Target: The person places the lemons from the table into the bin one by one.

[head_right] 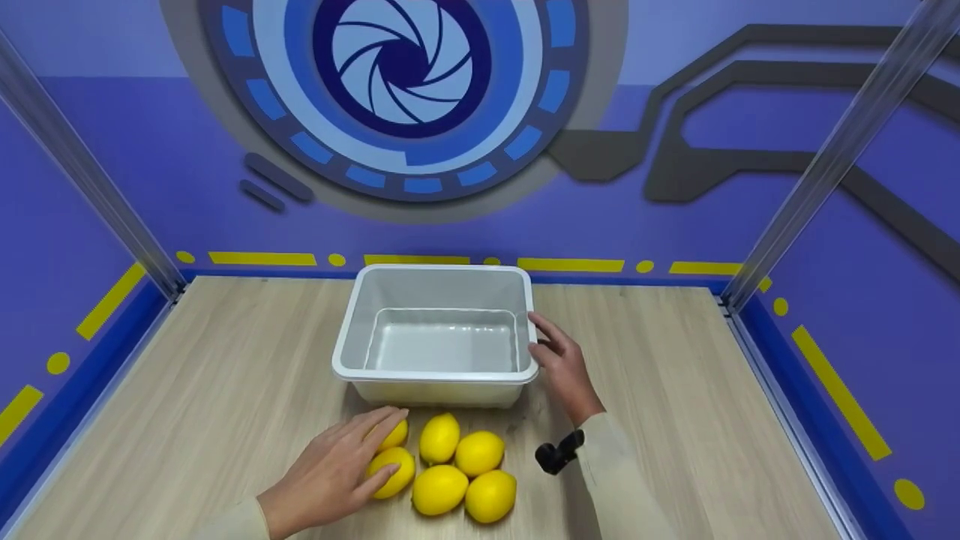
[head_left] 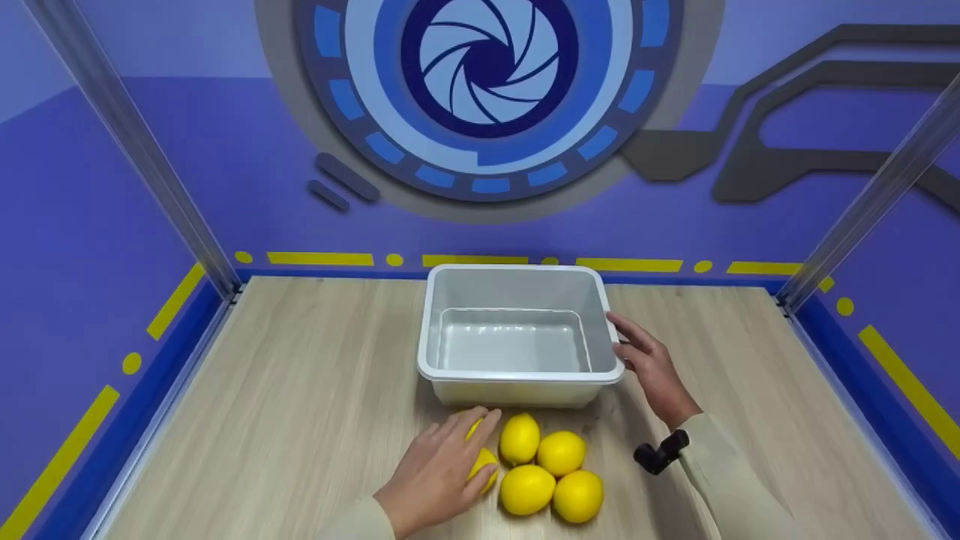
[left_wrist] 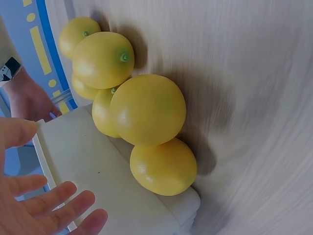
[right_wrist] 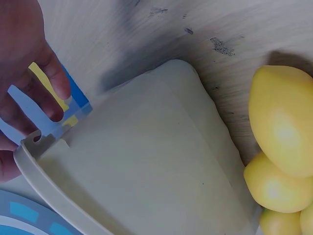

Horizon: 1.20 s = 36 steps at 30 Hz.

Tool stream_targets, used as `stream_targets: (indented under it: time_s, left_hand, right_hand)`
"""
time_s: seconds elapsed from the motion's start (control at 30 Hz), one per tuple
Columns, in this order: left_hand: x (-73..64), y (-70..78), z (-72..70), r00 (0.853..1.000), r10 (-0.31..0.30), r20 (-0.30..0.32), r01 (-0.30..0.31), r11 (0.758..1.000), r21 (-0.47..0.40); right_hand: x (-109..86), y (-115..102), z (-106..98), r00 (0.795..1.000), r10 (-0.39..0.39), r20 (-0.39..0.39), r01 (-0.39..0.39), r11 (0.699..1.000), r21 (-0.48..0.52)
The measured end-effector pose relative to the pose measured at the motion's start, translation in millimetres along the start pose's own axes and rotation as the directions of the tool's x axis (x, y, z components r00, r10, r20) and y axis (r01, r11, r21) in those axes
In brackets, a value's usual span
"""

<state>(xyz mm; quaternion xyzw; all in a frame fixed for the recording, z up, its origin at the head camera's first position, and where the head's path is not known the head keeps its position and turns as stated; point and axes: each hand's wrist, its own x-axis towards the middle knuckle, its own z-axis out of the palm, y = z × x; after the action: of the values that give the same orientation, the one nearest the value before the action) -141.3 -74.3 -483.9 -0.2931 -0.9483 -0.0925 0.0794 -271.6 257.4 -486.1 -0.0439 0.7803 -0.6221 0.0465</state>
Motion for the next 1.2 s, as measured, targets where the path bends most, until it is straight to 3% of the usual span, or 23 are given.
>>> stream_targets:
  time_s: [0.53,1.07,1.2]
  left_hand:
    - [-3.3,-0.1,7.0,0.999,0.021,0.024,-0.022,1.000,0.019]
    - [-8.3,-1.2,16.5,0.998,0.055,-0.026,-0.055,0.998,0.012]
    - [-8.8,-1.6,17.9,0.999,0.053,-0.007,-0.053,0.999,0.008]
  right_hand:
    - [0.2,7.6,-2.1,1.000,-0.019,0.016,0.018,0.999,0.034]
    - [-2.1,5.6,-1.5,0.999,-0.041,0.033,0.038,0.996,0.077]
    - [-1.9,5.2,-1.5,0.999,-0.040,0.034,0.037,0.996,0.082]
